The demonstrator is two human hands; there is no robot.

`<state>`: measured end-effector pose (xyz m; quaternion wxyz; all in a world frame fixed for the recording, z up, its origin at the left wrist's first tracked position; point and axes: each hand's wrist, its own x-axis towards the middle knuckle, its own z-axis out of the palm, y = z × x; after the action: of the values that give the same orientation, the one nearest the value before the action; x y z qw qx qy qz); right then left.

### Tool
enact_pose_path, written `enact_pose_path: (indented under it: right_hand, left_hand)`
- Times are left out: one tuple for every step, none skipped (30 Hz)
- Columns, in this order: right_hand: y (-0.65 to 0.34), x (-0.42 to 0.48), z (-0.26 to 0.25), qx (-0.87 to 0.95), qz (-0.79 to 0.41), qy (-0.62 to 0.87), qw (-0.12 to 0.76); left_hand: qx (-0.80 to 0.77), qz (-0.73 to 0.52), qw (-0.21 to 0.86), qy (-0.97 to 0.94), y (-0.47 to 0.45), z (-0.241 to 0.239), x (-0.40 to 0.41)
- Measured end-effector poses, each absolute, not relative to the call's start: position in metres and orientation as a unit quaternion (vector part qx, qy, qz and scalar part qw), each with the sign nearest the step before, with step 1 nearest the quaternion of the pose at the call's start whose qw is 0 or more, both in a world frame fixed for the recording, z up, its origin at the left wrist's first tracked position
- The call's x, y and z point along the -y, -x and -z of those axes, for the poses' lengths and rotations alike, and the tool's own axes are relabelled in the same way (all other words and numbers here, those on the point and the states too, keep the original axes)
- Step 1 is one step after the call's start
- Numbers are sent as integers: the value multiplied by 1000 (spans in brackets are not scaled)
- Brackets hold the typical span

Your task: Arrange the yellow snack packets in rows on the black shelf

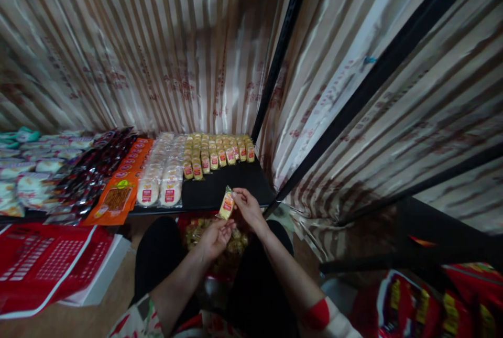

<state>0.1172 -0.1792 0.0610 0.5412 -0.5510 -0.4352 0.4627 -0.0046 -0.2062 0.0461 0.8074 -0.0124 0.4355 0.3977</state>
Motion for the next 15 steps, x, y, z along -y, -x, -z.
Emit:
enact_pose_path:
  right_hand:
    - [-116, 177, -61, 428, -469, 546, 547]
    - [-115, 175, -62, 418, -475, 542, 553]
    - [-114, 173, -62, 407, -481, 540, 559]
    - [-113, 172, -61, 396, -486, 538, 564]
    - [-113, 171, -61, 387, -489, 537, 568]
    - [-112, 169, -60, 382, -492, 535, 571]
    - [-112, 168, -60, 382, -496, 530, 571]
    - [-112, 166, -59, 385, -503, 525, 569]
    - [-112, 164, -58, 389, -510, 518, 566]
    - [-111, 160, -58, 393, -517, 511, 563]
    - [-111, 156, -57, 396, -521, 506, 562]
    - [-111, 150, -55, 399, -521, 503, 562]
    - [-110, 143, -54, 404, -516, 503, 563]
    - [-109, 135, -51, 409, -506, 506, 566]
    - [-108, 126, -49, 415, -493, 511, 569]
  left_hand:
    - [-436, -403, 804, 26, 1, -47, 204]
    - [-436, -408, 801, 35, -2, -47, 202]
    - [-436, -412, 799, 40, -5, -48, 199]
    - [-435, -417, 797, 46, -7, -50, 195]
    - [-434, -421, 795, 49, -8, -51, 192]
    - [-433, -424, 794, 51, -9, -52, 188]
    - [-432, -428, 792, 52, -10, -53, 184]
    - [-432, -430, 791, 51, -11, -54, 181]
    - [-432, -432, 790, 50, -12, -55, 177]
    - [-433, -431, 790, 47, -12, -55, 174]
    - [-435, -425, 793, 42, -12, -55, 172]
    - [-441, -415, 795, 34, -12, -55, 170]
    - [-449, -402, 798, 22, -11, -54, 169]
    - [-459, -390, 798, 2, -9, -53, 169]
    - [-470, -383, 795, -25, -7, -51, 169]
